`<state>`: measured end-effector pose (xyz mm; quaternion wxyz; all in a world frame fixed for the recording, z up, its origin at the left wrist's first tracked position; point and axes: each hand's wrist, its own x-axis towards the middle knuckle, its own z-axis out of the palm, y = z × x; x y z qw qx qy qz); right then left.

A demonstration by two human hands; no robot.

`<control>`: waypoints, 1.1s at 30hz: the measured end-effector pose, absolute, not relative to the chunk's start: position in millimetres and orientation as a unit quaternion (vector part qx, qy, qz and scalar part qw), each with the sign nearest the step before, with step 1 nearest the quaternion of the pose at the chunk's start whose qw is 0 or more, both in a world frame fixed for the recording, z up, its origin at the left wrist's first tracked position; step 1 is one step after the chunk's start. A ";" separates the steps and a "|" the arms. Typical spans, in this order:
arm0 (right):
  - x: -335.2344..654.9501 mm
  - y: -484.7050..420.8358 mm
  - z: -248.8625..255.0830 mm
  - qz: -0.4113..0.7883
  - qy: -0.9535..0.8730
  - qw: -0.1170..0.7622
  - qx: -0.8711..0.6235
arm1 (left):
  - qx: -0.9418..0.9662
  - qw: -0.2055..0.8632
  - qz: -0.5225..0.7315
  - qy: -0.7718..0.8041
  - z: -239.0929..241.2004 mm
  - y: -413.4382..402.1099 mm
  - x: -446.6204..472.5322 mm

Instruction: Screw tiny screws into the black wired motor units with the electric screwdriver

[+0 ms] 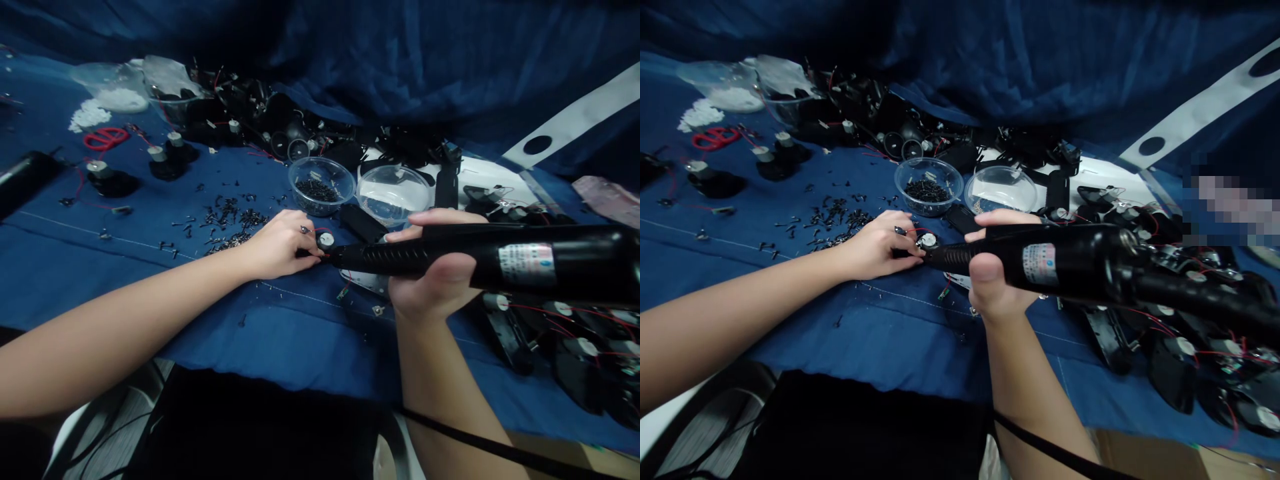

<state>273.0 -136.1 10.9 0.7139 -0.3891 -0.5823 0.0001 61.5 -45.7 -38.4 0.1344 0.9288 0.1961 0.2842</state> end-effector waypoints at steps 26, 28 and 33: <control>240.3 -88.8 51.9 0.426 -0.607 0.607 -0.286 | 0.883 0.223 0.314 0.269 -36.2 -46.7 63.1; 242.3 -88.4 51.3 0.431 -0.605 0.606 -0.285 | 0.887 0.220 0.298 0.275 -34.5 -46.5 63.1; 247.0 -88.9 52.1 0.427 -0.606 0.608 -0.283 | 0.905 0.128 0.293 0.280 -32.9 -53.3 66.0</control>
